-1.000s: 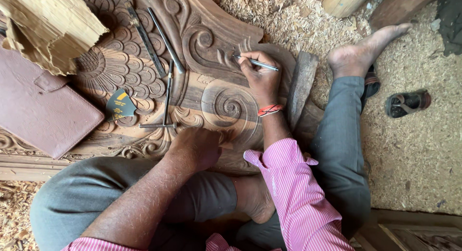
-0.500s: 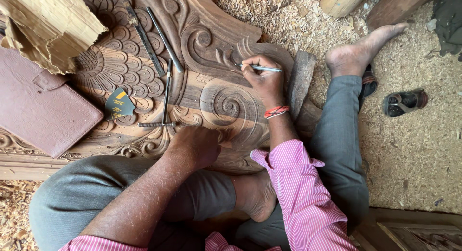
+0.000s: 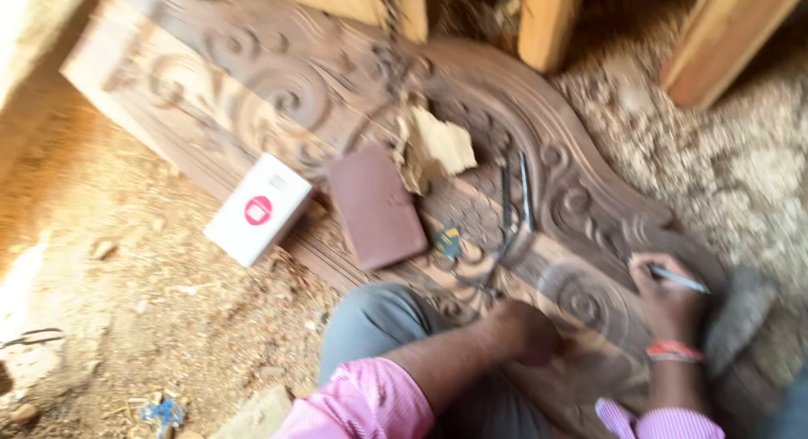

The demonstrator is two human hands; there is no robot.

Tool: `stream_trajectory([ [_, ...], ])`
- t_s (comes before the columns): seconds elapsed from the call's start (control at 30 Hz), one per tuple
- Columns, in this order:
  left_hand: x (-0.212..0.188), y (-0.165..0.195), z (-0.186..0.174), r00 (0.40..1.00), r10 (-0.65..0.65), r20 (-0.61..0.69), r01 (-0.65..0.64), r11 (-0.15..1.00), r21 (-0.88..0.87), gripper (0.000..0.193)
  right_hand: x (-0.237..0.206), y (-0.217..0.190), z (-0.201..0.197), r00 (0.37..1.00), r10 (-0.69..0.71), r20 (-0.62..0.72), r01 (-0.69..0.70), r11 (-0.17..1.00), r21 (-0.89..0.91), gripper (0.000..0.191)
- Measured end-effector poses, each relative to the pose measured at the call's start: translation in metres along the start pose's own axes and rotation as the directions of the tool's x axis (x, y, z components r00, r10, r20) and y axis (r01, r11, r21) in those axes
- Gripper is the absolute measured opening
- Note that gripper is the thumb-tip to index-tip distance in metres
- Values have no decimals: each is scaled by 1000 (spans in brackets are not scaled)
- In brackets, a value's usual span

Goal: The person sits on the floor and cleans a carved wooden panel with a piece of cardboard. They then use a chisel and a pencil to refine and mark details on the intricate floral and scroll patterns of the wood.

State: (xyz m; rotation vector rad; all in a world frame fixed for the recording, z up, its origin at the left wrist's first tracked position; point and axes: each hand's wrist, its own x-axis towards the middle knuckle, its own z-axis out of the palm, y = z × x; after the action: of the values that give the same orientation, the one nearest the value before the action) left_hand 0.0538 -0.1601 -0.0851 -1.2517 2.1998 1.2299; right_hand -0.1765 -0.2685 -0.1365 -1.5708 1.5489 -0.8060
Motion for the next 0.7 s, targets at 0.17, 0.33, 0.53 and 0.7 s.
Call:
stream_trajectory([
  [0.17, -3, 2, -10, 996, -44, 71, 42, 999, 27, 36, 5, 18, 5, 999, -26, -32, 28, 996, 90, 8],
  [0.33, 0, 1, -4, 998, -62, -5, 62, 998, -7, 37, 8, 29, 5, 998, -48, -40, 54, 987, 154, 6],
  [0.53, 1, 0, -6, 998, -61, -9, 61, 997, -50, 39, 9, 34, 6, 999, -14, -34, 19, 989, 150, 5],
  [0.7, 2, 0, -5, 999, -52, -9, 51, 998, -23, 37, 10, 39, 7, 999, 6, -43, 1, 985, 173, 5],
])
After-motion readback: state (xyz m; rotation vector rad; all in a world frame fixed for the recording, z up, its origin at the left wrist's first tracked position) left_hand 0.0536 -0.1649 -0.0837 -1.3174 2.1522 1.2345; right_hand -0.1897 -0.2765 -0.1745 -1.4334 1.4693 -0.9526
